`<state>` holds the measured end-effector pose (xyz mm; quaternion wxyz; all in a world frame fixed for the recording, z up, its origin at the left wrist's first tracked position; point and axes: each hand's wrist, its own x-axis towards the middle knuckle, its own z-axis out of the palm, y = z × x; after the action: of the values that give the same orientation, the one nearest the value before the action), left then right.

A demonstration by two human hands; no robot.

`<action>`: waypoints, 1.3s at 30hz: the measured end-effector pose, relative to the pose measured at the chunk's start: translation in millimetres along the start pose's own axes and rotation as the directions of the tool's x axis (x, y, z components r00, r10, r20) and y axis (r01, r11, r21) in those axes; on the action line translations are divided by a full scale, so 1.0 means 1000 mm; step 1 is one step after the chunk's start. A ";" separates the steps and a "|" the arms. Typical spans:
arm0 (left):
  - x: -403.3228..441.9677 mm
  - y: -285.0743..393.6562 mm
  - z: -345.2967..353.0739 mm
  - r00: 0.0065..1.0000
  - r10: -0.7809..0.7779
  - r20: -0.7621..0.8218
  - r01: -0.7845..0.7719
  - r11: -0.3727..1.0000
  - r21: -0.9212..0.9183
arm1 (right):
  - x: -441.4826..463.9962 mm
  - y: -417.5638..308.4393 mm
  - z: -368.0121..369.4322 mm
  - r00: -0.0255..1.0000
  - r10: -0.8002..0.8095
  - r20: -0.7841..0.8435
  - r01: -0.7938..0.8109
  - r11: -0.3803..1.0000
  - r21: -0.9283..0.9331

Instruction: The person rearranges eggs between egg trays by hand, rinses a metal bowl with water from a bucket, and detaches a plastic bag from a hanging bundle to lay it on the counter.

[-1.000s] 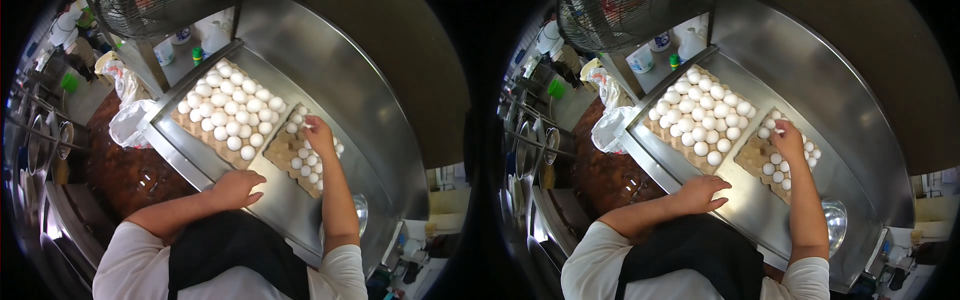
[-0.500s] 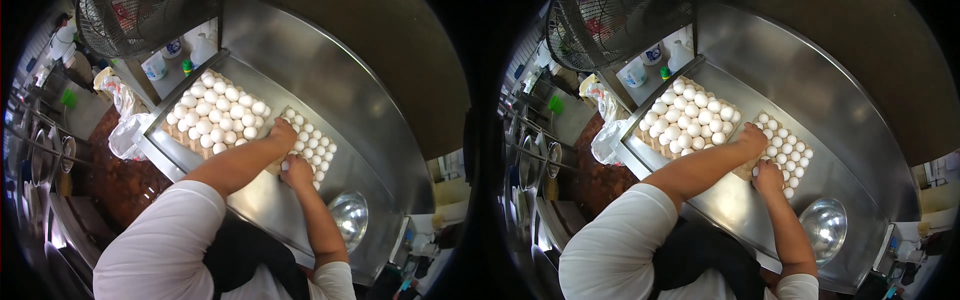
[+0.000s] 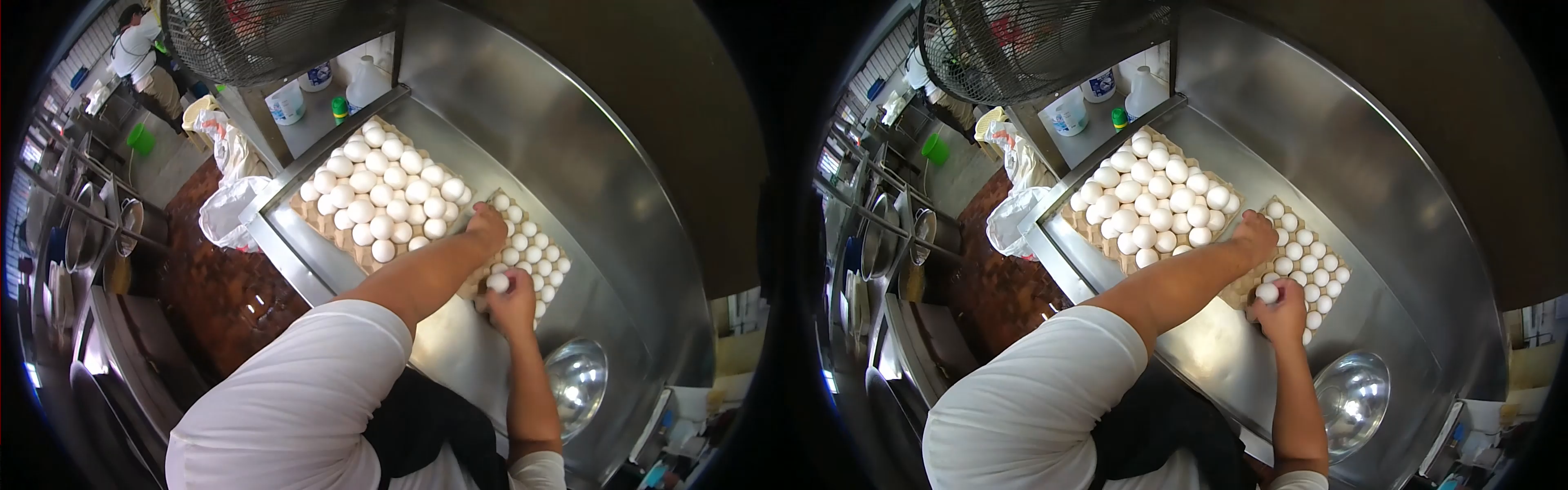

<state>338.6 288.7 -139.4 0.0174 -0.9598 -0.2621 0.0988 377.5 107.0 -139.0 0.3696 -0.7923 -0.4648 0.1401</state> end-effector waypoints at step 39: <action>-0.253 -0.104 -0.021 0.851 -0.203 -0.484 0.001 0.923 -0.385 | 0.033 -0.151 0.054 0.904 -0.343 0.254 0.366 0.929 -0.051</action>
<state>77.9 250.4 -64.0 -0.0897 -0.9211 -0.3129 -0.2137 268.7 203.9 -63.9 0.2905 -0.6887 -0.6488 0.1427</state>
